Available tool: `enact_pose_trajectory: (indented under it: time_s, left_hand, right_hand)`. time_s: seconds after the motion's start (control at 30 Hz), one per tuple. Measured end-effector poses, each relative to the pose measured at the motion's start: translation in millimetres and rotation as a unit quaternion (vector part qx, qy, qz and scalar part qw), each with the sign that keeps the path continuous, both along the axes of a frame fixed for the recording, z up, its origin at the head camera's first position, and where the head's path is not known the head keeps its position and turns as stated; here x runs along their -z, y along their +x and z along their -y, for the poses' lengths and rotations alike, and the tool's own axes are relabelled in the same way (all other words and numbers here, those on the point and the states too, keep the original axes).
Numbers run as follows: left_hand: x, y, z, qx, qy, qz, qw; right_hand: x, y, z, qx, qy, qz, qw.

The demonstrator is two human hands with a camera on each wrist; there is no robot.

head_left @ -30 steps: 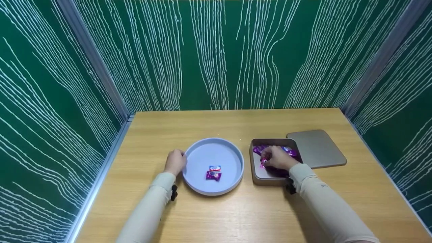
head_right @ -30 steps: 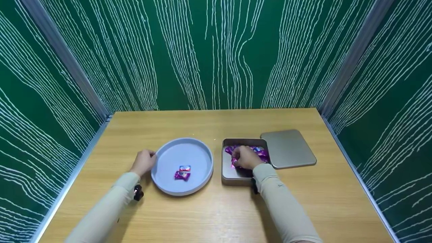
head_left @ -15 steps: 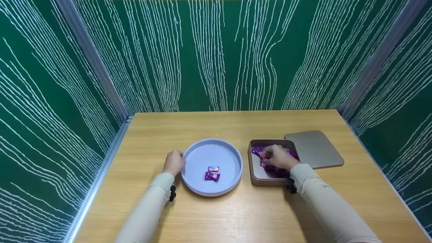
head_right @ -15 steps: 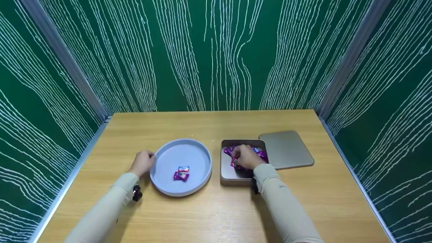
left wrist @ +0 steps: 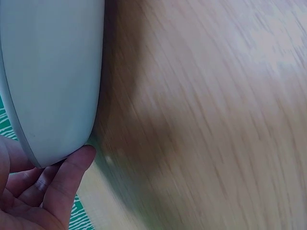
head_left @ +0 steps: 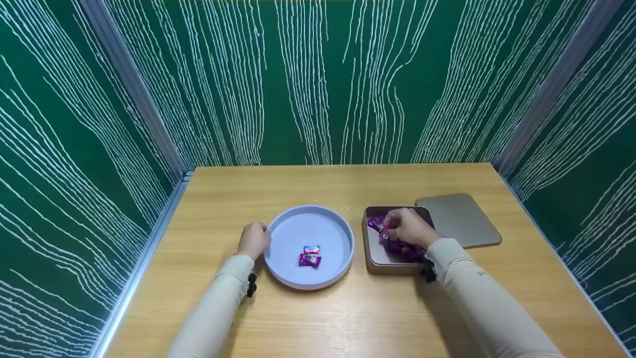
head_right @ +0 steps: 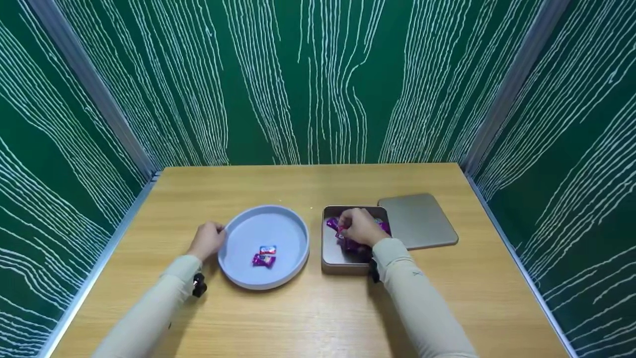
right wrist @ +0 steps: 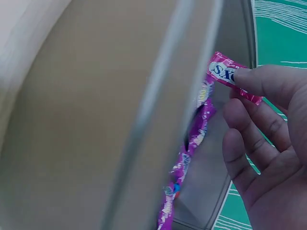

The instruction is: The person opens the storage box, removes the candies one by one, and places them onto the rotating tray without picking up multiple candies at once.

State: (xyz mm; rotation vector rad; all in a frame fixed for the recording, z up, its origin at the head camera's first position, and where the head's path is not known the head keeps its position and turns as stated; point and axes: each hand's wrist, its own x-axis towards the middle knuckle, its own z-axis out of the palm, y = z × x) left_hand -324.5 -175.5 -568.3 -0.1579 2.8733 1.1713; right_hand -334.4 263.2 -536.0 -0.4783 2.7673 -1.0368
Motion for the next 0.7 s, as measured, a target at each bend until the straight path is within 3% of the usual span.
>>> enact_pose_trajectory:
  time_s: [0.03,0.07,0.13,0.27,0.3,0.5,0.7]
  left_hand:
    - [-0.2,0.0,0.1,0.0,0.001,-0.002,1.0]
    - [10.3,-5.8,4.7,0.008,0.002,-0.014,0.9999]
    - [10.3,-5.7,4.8,0.007,0.0,-0.011,0.9999]
    - [9.1,-4.6,4.5,0.008,-0.004,-0.002,1.0]
    - [-1.6,1.4,0.0,-0.001,-0.008,0.01,0.9999]
    - [-3.3,1.3,-1.6,-0.004,-0.012,0.017,0.9998]
    - [-2.8,1.5,-1.7,0.001,-0.014,0.005,0.9999]
  right_hand:
    - [-1.2,0.2,0.1,0.004,-0.002,0.003,1.0]
    - [-2.5,0.3,0.3,0.002,-0.002,-0.001,1.0]
    - [-4.6,0.2,1.2,-0.001,-0.005,-0.007,1.0]
    - [-10.7,-0.1,5.0,-0.006,-0.013,-0.015,1.0]
    - [-12.5,-0.1,6.6,-0.003,-0.017,-0.01,1.0]
    - [-23.3,0.3,15.5,0.012,-0.031,0.017,0.999]
    - [-29.1,-1.3,22.0,0.006,-0.051,0.013,0.999]
